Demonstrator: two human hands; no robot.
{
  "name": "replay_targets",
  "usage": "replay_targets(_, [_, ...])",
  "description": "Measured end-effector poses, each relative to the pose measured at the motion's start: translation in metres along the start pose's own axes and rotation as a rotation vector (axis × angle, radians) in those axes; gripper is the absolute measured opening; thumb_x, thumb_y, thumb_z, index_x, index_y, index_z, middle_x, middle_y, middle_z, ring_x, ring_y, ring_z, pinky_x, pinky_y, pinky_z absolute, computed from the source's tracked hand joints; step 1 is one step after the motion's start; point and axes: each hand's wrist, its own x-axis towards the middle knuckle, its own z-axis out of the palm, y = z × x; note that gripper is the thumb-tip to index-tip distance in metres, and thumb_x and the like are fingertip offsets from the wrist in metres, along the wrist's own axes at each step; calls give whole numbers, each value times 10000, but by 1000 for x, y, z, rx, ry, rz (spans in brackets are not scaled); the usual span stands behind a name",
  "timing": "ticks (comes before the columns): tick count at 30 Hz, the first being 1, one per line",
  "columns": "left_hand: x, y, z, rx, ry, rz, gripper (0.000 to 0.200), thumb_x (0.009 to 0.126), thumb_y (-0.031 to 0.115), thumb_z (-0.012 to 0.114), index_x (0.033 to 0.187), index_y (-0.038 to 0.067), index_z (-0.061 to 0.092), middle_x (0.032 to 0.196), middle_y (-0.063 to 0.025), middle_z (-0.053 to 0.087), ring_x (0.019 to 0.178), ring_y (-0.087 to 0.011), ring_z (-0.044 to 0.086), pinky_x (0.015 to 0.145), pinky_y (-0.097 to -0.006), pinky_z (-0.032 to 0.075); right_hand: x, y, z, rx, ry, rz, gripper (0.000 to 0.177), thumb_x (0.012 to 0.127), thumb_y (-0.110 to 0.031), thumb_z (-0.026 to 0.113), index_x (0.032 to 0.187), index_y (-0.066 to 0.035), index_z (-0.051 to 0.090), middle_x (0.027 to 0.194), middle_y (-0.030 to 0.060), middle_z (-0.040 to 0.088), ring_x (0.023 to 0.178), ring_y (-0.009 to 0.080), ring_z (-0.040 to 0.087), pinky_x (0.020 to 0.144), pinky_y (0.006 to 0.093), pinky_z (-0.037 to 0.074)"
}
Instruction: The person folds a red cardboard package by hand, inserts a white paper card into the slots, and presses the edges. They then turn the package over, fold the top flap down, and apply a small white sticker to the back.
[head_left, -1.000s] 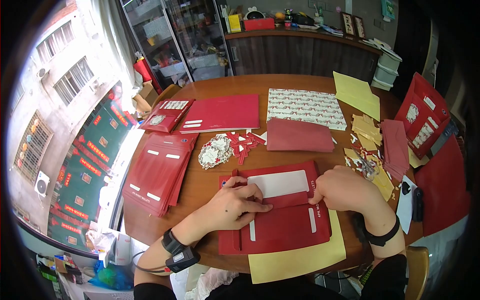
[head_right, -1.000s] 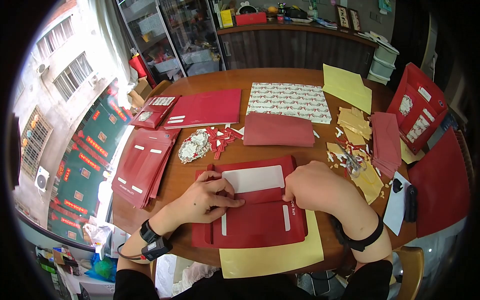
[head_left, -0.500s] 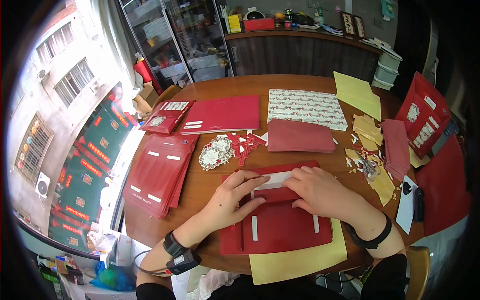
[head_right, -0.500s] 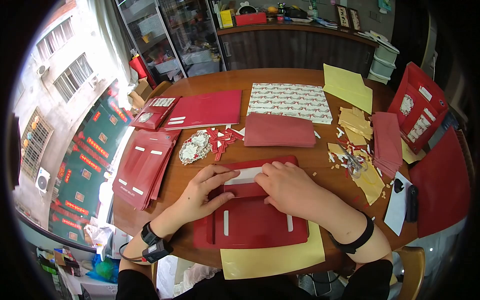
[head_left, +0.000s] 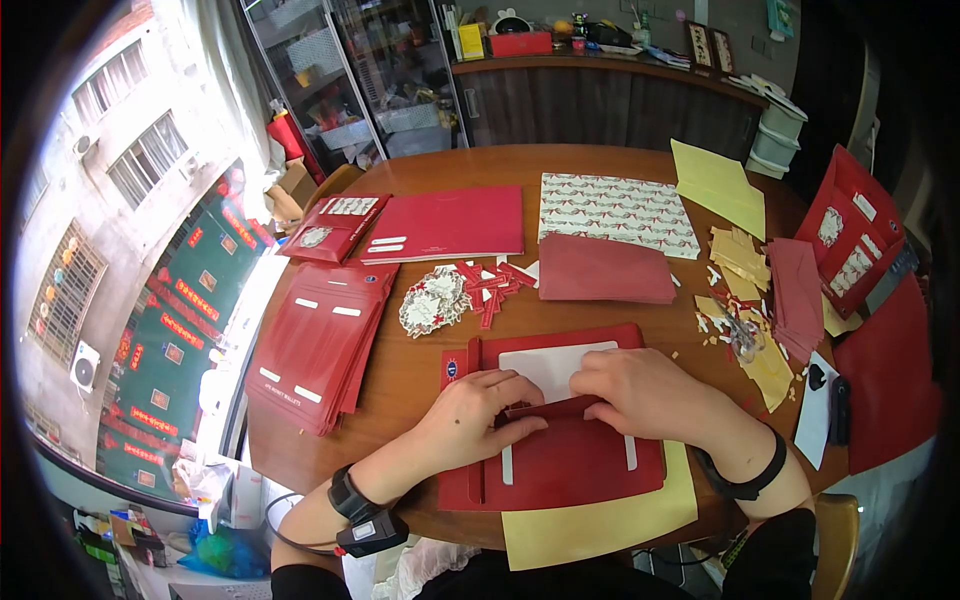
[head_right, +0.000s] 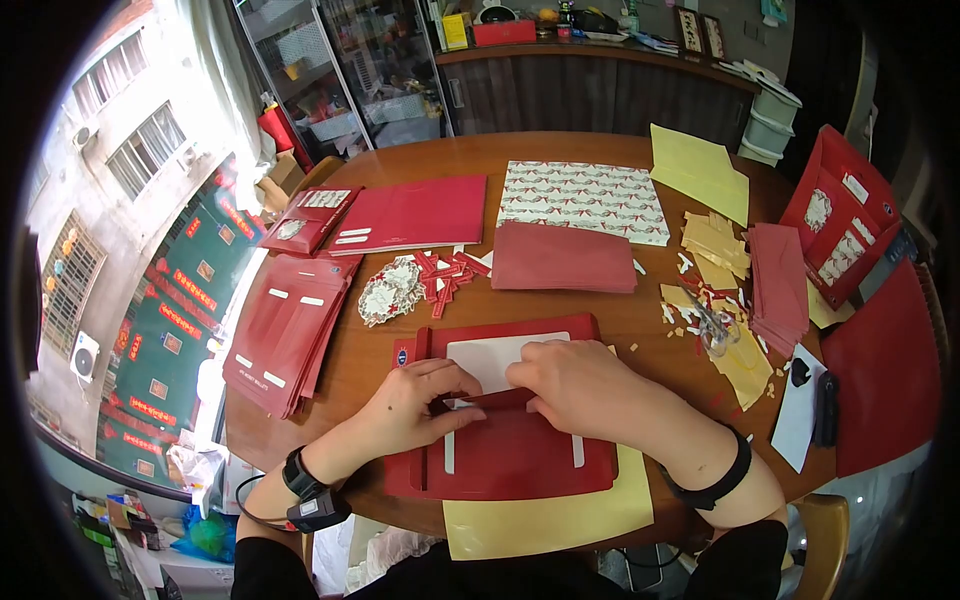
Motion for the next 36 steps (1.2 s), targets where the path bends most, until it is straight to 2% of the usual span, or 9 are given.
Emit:
replay_targets(2, [0, -6, 4, -10, 43, -22, 206, 840, 101, 810, 966, 53, 654, 908, -82, 704, 816, -258, 704, 664, -342, 552, 0, 0, -2, -1, 3, 2, 185, 823, -159, 769, 922, -65, 643, 903, 90, 614, 872, 325, 654, 728, 443, 532])
replay_targets(11, [3, -2, 5, 42, 38, -123, 221, 899, 102, 753, 1047, 40, 602, 835, -121, 695, 734, -273, 700, 643, -349, 534, 4, 8, -5, 116, 1, 44, 236, 813, -172, 789, 988, -52, 687, 899, 126, 690, 865, 355, 677, 748, 448, 531])
replay_targets(16, [7, -13, 7, -78, 8, -188, 240, 903, 115, 759, 1066, 39, 601, 850, -93, 719, 739, -223, 705, 646, -334, 518, 8, 12, -13, 206, -142, 143, 276, 821, -185, 784, 1028, -37, 678, 1002, 161, 702, 975, 367, 674, 846, 457, 532])
replay_targets(21, [9, -4, 2, -119, -75, -197, 273, 896, 137, 777, 1087, 34, 612, 911, -90, 736, 794, -188, 721, 698, -322, 534, 6, 20, -7, 238, -141, 74, 297, 827, -186, 782, 1066, -39, 686, 1033, 161, 691, 1037, 359, 662, 893, 461, 520])
replay_targets(24, [14, 1, 3, -98, -49, -67, 300, 871, 154, 801, 1094, 42, 635, 944, -110, 737, 818, -218, 729, 729, -337, 552, 6, 21, -8, 248, -150, 56, 294, 835, -170, 776, 1087, -44, 690, 1043, 159, 684, 1054, 359, 654, 910, 459, 516])
replay_targets(26, [19, 5, 1, 14, -113, -124, 319, 848, 220, 799, 1098, 62, 681, 947, -141, 742, 834, -322, 714, 716, -412, 548, 5, 20, -6, 261, -146, 36, 293, 838, -160, 772, 1095, -46, 690, 1045, 158, 680, 1055, 361, 651, 914, 456, 515])
replay_targets(29, [30, 2, -4, 3, -191, -144, 279, 844, 212, 789, 1062, 50, 725, 945, -152, 734, 848, -343, 707, 736, -422, 551, 6, 20, -2, 237, -125, 20, 288, 845, -140, 762, 1105, -40, 687, 1063, 161, 673, 1053, 363, 648, 923, 458, 513])
replay_targets(32, [38, 4, -6, 59, -275, -154, 271, 849, 157, 798, 1066, 9, 729, 991, -173, 732, 885, -315, 716, 789, -370, 556, 5, 20, -1, 234, -101, 7, 291, 851, -124, 751, 1117, -31, 679, 1074, 163, 665, 1068, 361, 644, 931, 460, 513])
replay_targets(36, [40, 1, -4, 18, -326, -223, 263, 864, 160, 786, 1073, 9, 730, 970, -163, 737, 861, -292, 718, 786, -362, 553, 5, 25, 5, 221, -115, 27, 295, 851, -107, 744, 1124, -31, 663, 1054, 164, 676, 1041, 368, 650, 892, 458, 517])
